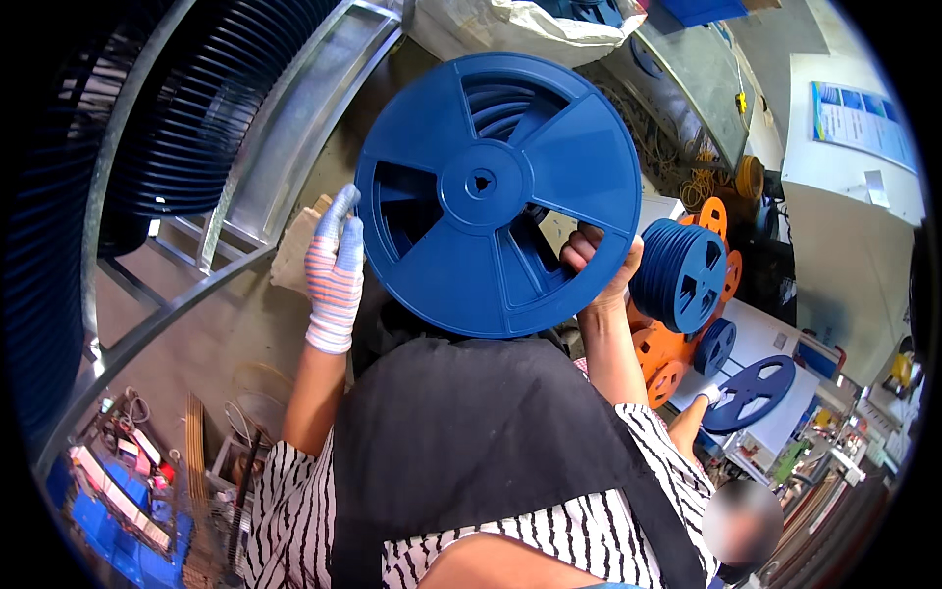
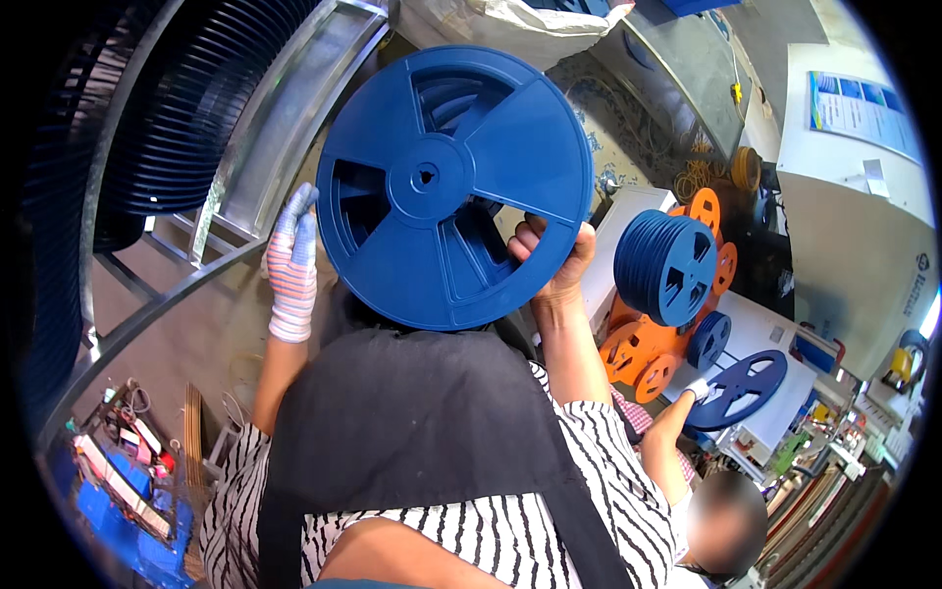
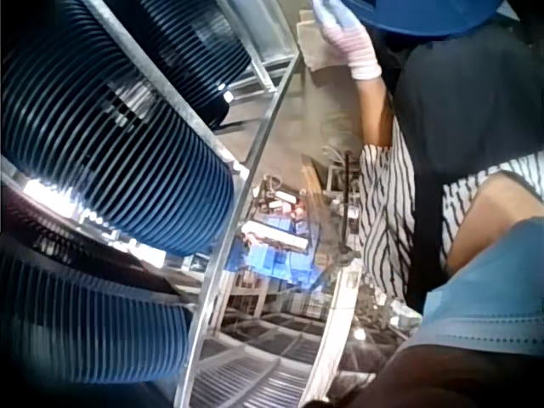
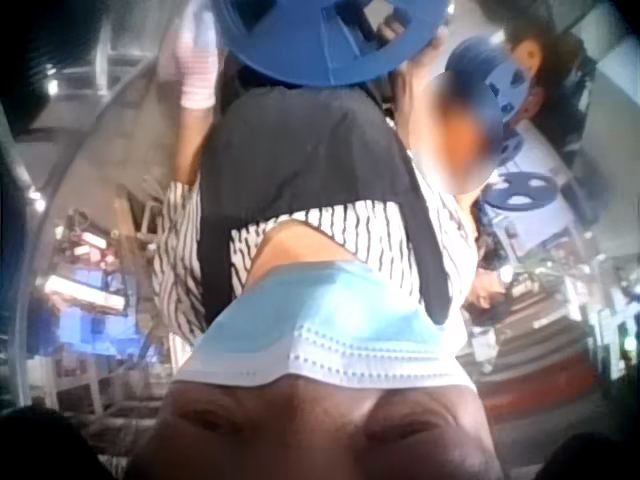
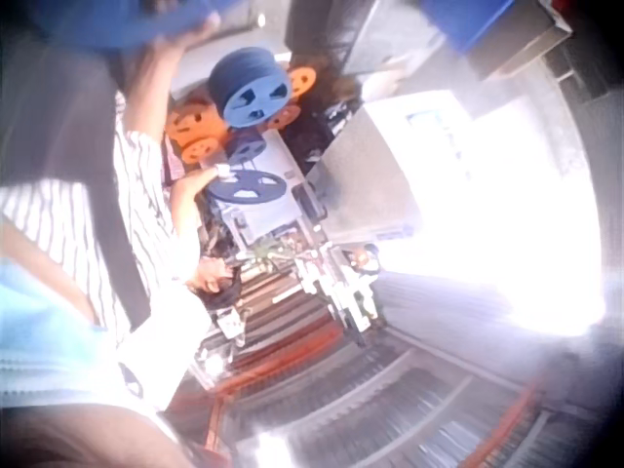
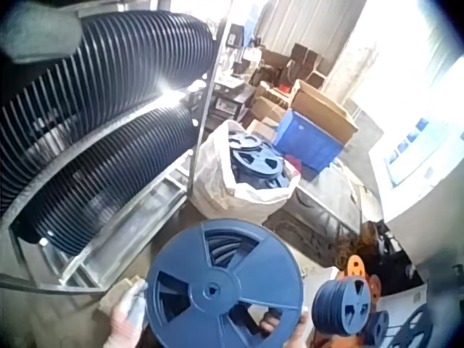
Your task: The person repeatedly picks up blue plastic spools from a nearby pile and stacks them onto a metal rack. The person handles the spools one at a time, placing them on top of the existing stack.
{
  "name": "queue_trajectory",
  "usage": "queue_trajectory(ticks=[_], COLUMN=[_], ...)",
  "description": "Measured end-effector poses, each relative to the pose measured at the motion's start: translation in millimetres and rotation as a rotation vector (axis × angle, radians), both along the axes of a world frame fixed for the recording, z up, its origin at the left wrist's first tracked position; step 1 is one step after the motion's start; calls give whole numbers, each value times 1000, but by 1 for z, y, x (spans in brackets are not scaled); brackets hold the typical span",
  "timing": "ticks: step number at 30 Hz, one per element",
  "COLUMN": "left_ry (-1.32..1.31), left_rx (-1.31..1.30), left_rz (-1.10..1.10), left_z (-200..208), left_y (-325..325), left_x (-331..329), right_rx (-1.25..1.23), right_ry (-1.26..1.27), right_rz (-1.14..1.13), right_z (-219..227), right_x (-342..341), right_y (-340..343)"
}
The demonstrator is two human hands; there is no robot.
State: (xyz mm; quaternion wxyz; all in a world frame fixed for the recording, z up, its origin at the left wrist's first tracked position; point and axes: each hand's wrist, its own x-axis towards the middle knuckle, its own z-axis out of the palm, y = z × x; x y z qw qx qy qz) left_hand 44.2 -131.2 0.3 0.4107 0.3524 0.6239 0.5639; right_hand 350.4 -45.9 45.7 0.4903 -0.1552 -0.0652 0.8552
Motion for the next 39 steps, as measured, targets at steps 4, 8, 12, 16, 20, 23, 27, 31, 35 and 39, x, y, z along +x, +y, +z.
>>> queue_trajectory(ticks=[4,8,12,16,20,23,27,31,35,39], left_ry=[229,311,576,617,281,-526,-1302,-1581,-1615,-1605], left_rx=[49,50,-67,-317,-147,-88,-92,81,100,129], left_rz=[16,-308,-417,-536,-408,-324,-311,-218,-125,-164], left_z=[12,16,31,49,24,20,12,29,11,0], left_y=[20,36,39,46,46,45,28,16,4,-3], left_x=[18,48,82,101,99,73,21,16,13,8], right_rx=[33,27,34,78,82,57,-89,-121,-136,-146], right_ry=[-25,-75,-167,-338,-619,-595,-445,-432,-442,-477], right_rz=[-12,-42,-78,-73,-93,26,-113,-179,-173,-141], right_z=[2,5,5,22,36,43,30,23,19,19], right_x=[9,16,18,9,-1,-8,-4,1,2,-4], right_y=[2,-1,-11,-18,-28,-23,-14,-16,-15,-16])
